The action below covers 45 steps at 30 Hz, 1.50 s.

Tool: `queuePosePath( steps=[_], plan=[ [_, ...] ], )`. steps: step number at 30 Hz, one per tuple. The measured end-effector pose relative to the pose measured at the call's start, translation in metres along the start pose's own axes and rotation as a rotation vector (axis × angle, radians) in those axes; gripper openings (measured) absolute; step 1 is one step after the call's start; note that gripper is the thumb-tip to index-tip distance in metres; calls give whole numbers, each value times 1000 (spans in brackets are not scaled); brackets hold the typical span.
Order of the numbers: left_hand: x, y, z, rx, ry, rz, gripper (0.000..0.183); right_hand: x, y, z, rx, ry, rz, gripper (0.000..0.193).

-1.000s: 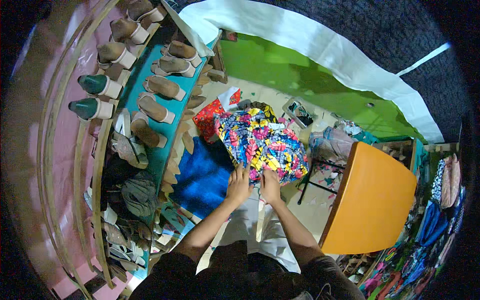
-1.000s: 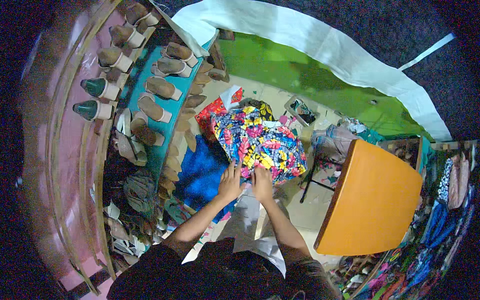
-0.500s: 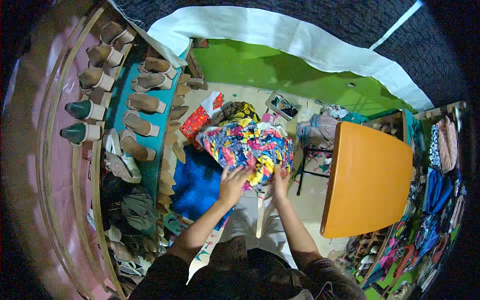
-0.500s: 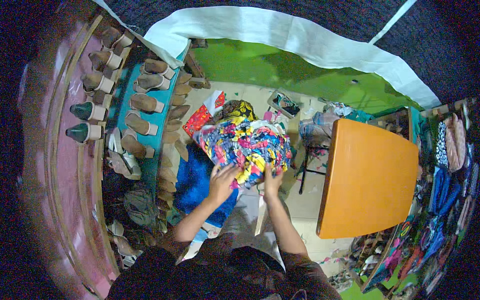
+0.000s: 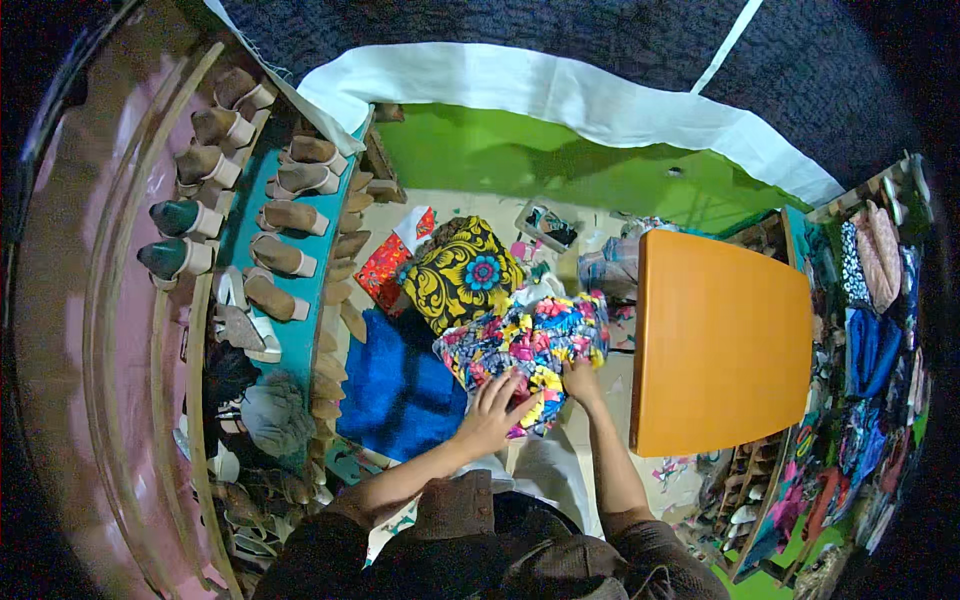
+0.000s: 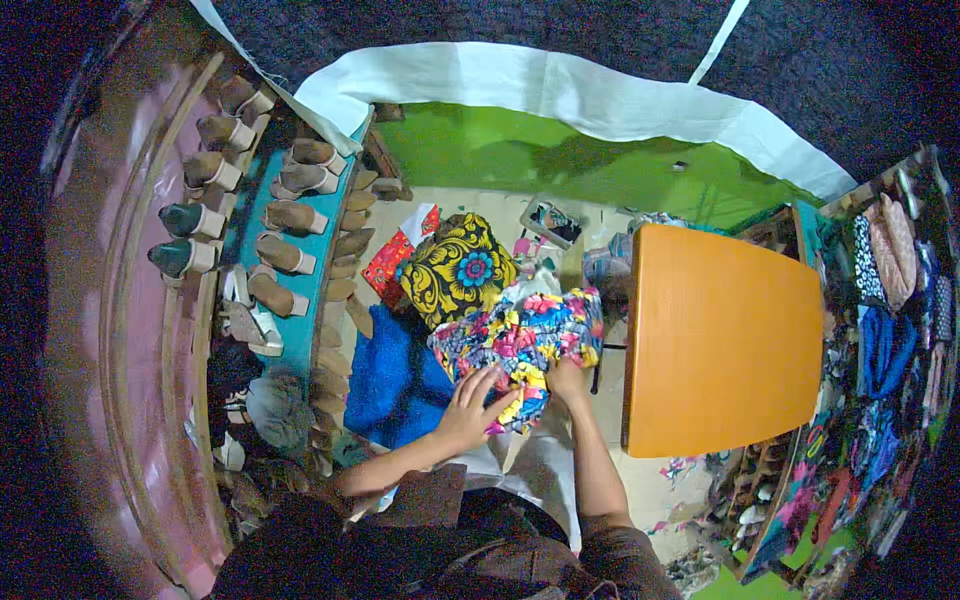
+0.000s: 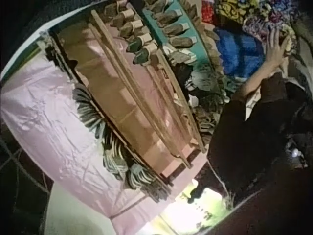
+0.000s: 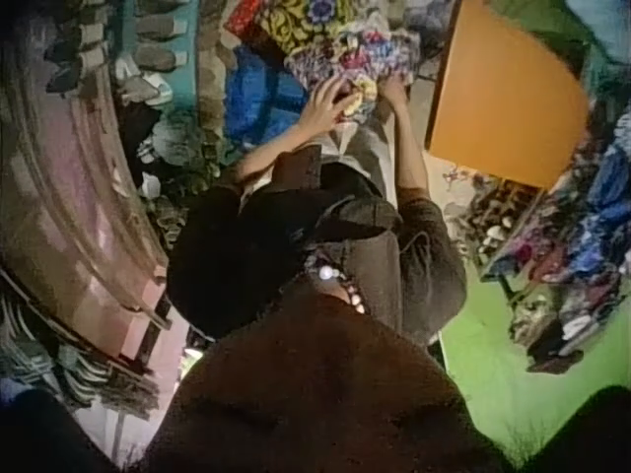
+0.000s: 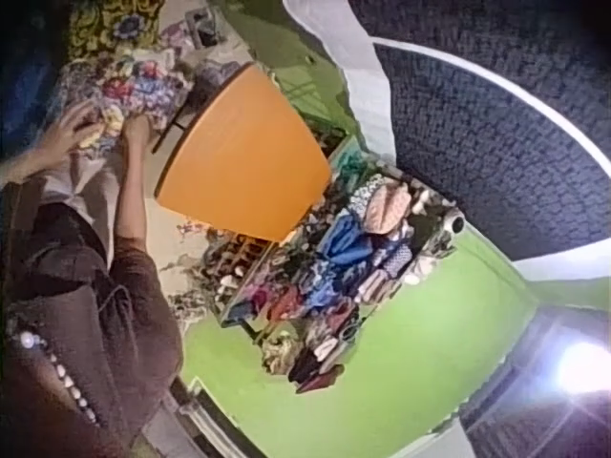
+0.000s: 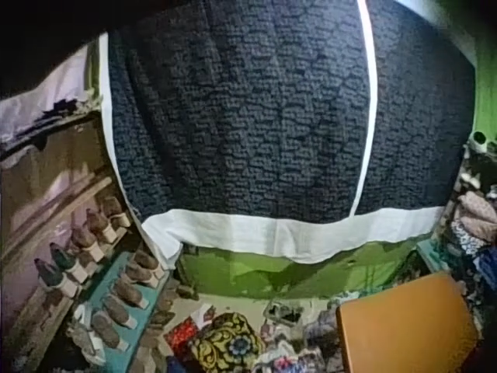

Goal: Folding various colorful pieces of fabric and placing them on a shelf.

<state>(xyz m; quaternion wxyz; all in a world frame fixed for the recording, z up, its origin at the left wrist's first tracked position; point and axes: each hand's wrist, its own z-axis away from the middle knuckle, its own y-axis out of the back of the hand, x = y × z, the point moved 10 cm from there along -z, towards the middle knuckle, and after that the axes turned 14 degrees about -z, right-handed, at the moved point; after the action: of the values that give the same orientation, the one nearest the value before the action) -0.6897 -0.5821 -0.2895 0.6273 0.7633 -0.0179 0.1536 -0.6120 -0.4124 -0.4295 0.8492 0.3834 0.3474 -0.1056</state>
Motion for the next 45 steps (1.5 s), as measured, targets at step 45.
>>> queuePosePath(
  steps=[45],
  plan=[
    [242, -3, 171, 12, 339, 112, 52, 154, 107, 366, 392, 548, -310, 18]
  ],
)
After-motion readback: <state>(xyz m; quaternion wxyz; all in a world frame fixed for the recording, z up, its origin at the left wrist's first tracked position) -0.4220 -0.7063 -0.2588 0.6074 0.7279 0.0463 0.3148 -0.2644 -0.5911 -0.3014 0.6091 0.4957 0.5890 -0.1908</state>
